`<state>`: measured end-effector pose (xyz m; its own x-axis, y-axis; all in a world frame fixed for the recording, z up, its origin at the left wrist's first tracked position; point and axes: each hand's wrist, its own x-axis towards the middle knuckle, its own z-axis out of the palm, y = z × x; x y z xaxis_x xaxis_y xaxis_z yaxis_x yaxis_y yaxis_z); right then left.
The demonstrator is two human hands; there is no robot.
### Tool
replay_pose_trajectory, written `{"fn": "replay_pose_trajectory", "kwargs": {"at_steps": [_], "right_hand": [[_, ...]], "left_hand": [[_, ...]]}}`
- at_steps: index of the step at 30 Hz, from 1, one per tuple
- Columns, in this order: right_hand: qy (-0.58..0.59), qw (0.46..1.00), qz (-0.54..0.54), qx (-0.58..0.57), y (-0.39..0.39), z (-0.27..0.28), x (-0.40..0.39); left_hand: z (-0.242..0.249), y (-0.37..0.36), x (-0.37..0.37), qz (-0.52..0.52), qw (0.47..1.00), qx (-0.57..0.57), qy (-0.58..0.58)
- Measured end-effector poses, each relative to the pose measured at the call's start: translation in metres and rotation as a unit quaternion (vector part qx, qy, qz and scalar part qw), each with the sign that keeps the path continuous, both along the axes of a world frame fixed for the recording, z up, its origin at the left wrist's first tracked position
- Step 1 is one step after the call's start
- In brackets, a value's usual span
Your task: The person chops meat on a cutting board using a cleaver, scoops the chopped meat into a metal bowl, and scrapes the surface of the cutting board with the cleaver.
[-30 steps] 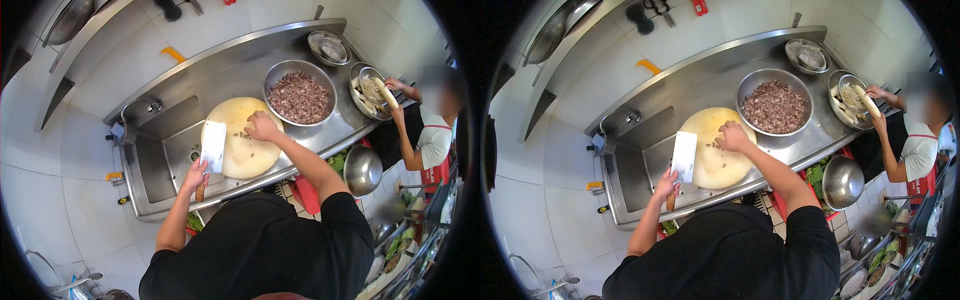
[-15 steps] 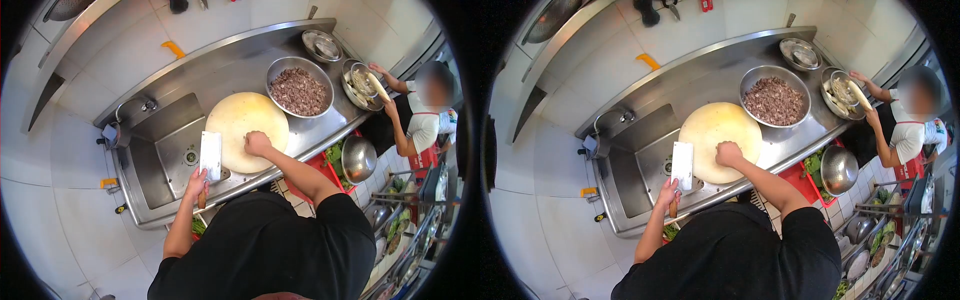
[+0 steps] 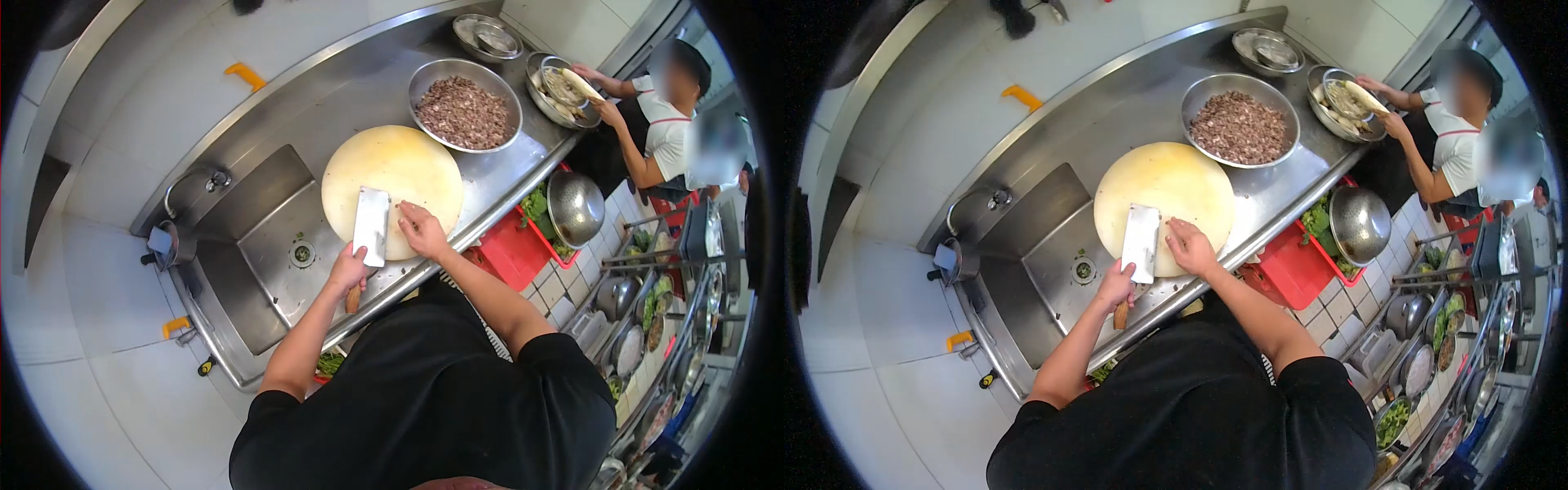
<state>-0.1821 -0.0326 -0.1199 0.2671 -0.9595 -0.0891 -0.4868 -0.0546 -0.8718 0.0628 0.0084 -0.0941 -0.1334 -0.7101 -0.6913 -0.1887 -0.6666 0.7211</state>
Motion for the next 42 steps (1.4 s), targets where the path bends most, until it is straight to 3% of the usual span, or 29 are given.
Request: {"fn": "replay_pose_trajectory", "kwargs": {"at_steps": [3,7,11,15,19,21,25,29,30,32,33,35,37,42], "right_hand": [[0.076,0.970,-0.174,-0.152,0.008,-0.016,0.017],[0.002,0.960,-0.250,-0.130,-0.008,-0.025,0.022],[-0.107,0.943,-0.302,-0.091,-0.027,-0.026,0.009],[-0.136,0.927,-0.296,-0.187,-0.074,0.029,-0.013],[-0.034,0.877,-0.291,-0.380,-0.147,0.103,-0.049],[-0.009,0.847,-0.327,-0.419,-0.179,0.127,-0.065],[-0.031,0.834,-0.339,-0.433,-0.240,0.126,-0.103],[0.114,0.889,-0.344,-0.281,-0.289,0.063,-0.168],[0.072,0.899,-0.336,-0.273,-0.297,0.048,-0.187],[-0.013,0.910,-0.348,-0.224,-0.304,0.013,-0.219],[-0.056,0.910,-0.368,-0.184,-0.300,-0.004,-0.231],[0.035,0.918,-0.382,-0.096,-0.285,-0.024,-0.264],[0.013,0.897,-0.433,-0.081,-0.279,-0.026,-0.276],[-0.015,0.902,-0.425,-0.074,-0.291,-0.039,-0.315]], "left_hand": [[0.003,0.010,-0.037,-0.029,0.999,-0.014,0.002],[-0.004,0.016,-0.084,-0.075,0.996,-0.045,0.024],[-0.002,-0.004,-0.100,-0.037,0.995,-0.014,0.094],[0.051,-0.047,-0.124,-0.041,0.992,-0.076,0.087],[0.096,-0.121,-0.163,-0.066,0.977,-0.197,0.046],[0.130,-0.153,-0.180,-0.058,0.977,-0.200,0.048],[0.186,-0.173,-0.190,-0.044,0.975,-0.213,-0.035],[0.201,-0.163,-0.156,-0.026,0.968,-0.225,-0.107],[0.194,-0.155,-0.143,-0.028,0.956,-0.229,-0.180],[0.156,-0.133,-0.113,-0.090,0.854,-0.338,-0.385],[0.136,-0.116,-0.105,-0.096,0.837,-0.335,-0.422],[0.103,-0.083,-0.092,-0.107,0.797,-0.329,-0.495],[0.080,-0.053,-0.088,-0.118,0.797,-0.308,-0.506],[0.040,-0.010,-0.102,-0.085,0.830,-0.223,-0.504]]}}
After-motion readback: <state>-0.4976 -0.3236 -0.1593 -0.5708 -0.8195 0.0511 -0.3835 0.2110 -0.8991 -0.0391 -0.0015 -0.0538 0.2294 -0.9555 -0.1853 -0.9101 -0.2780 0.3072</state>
